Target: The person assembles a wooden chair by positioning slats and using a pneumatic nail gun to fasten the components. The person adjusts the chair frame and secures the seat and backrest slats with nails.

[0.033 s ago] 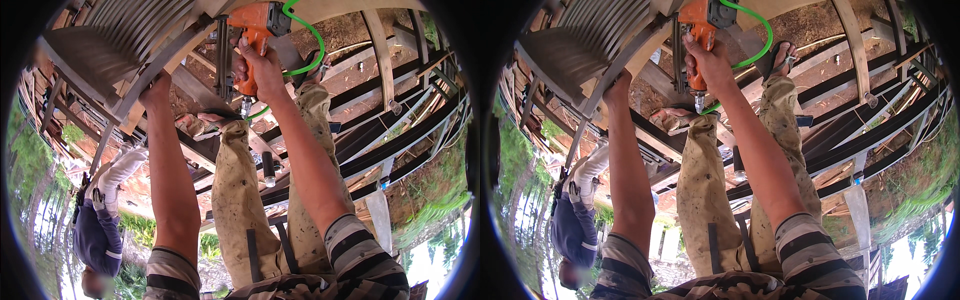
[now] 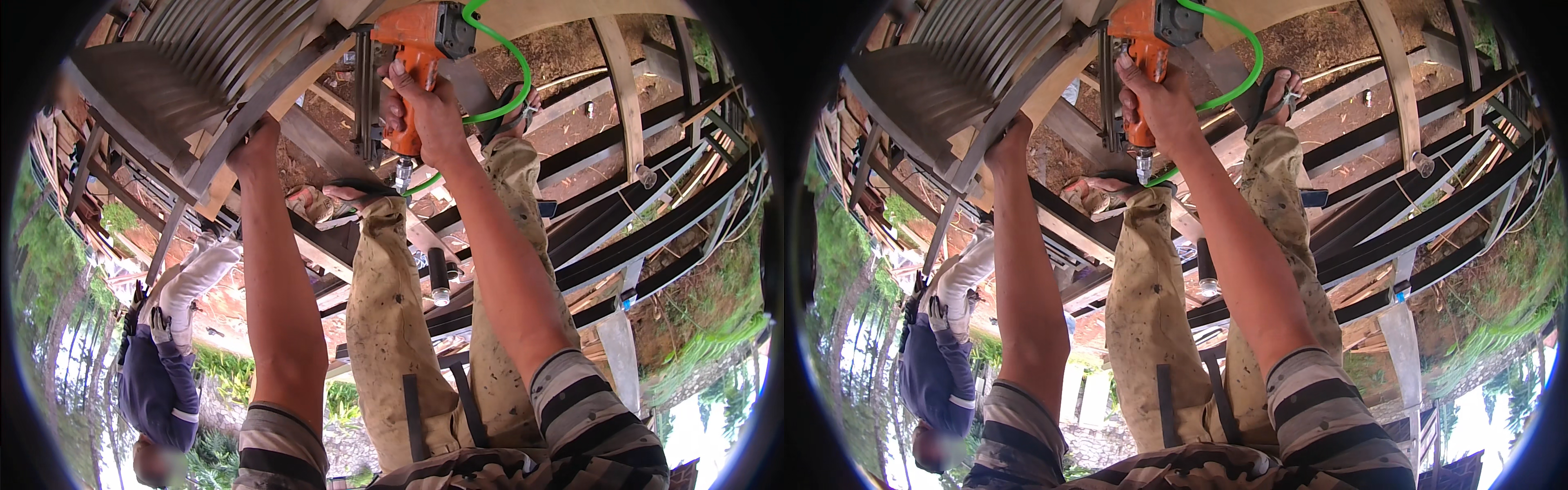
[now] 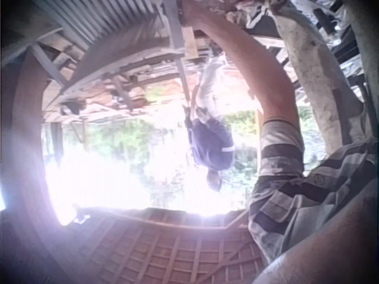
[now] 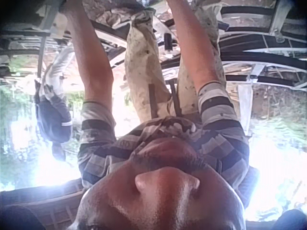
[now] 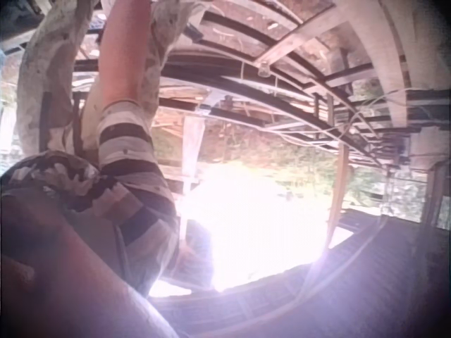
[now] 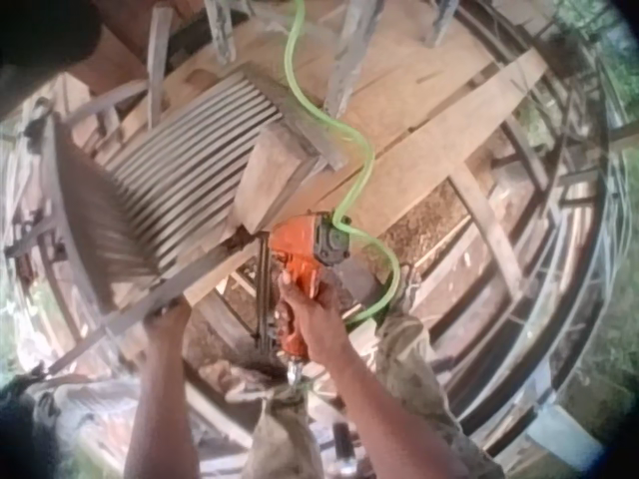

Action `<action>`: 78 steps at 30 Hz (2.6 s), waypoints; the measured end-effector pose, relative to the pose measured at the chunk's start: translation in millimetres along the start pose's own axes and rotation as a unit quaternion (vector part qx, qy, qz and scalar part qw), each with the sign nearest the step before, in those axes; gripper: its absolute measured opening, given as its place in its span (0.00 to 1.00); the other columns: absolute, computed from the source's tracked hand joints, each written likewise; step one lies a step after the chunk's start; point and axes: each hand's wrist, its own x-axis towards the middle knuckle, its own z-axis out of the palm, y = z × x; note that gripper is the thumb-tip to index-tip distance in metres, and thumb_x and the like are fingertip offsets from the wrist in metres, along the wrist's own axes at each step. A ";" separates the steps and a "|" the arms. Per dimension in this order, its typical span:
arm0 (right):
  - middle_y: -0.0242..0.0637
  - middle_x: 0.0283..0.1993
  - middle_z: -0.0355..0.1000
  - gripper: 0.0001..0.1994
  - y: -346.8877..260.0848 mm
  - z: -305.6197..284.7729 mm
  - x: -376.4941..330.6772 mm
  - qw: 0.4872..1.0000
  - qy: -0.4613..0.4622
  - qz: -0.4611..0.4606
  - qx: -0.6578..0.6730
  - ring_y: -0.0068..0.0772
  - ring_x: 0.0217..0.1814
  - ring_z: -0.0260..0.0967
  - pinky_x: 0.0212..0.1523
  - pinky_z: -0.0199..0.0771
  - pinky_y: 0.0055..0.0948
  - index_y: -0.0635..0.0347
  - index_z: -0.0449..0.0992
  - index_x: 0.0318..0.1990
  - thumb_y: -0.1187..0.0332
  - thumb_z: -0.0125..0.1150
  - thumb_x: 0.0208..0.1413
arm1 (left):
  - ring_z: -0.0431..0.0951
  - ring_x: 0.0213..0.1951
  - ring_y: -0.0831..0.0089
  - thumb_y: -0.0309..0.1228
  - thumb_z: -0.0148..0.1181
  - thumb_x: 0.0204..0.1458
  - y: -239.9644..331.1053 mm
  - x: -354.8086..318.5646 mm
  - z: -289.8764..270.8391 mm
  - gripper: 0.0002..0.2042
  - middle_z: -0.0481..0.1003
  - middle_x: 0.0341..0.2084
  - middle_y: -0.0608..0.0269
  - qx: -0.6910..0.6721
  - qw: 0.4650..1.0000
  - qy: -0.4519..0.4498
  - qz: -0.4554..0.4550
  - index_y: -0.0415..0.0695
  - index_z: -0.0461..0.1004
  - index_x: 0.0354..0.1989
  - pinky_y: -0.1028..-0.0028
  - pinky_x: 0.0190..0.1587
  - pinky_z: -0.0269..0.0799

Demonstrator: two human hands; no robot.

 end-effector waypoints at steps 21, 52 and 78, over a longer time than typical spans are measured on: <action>0.24 0.21 0.66 0.13 -29.7 0.5 -34.9 0.981 0.005 -0.041 -0.192 0.15 0.17 0.59 0.20 0.60 0.23 0.61 0.77 0.44 0.60 0.64 0.66 | 0.84 0.38 0.61 0.37 0.51 0.65 11.9 27.6 -27.9 0.13 0.81 0.31 0.59 0.010 0.997 -0.076 -0.016 0.41 0.78 0.38 0.58 0.47 0.82; 0.30 0.37 0.75 0.11 -244.1 230.6 -55.6 0.748 -0.301 0.011 -0.592 0.28 0.41 0.73 0.46 0.75 0.32 0.60 0.76 0.43 0.65 0.71 0.60 | 0.81 0.31 0.53 0.28 0.70 0.52 59.5 -168.1 56.8 0.09 0.78 0.30 0.51 0.651 0.536 0.025 0.536 0.40 0.83 0.41 0.61 0.36 0.75; 0.34 0.30 0.70 0.07 -197.2 362.3 -53.8 0.737 -0.227 -0.003 -0.637 0.23 0.28 0.67 0.28 0.67 0.24 0.64 0.72 0.41 0.75 0.65 0.63 | 0.82 0.44 0.51 0.30 0.77 0.41 96.1 -159.9 66.2 0.24 0.81 0.39 0.47 0.608 0.725 -0.085 0.314 0.36 0.76 0.48 0.61 0.49 0.76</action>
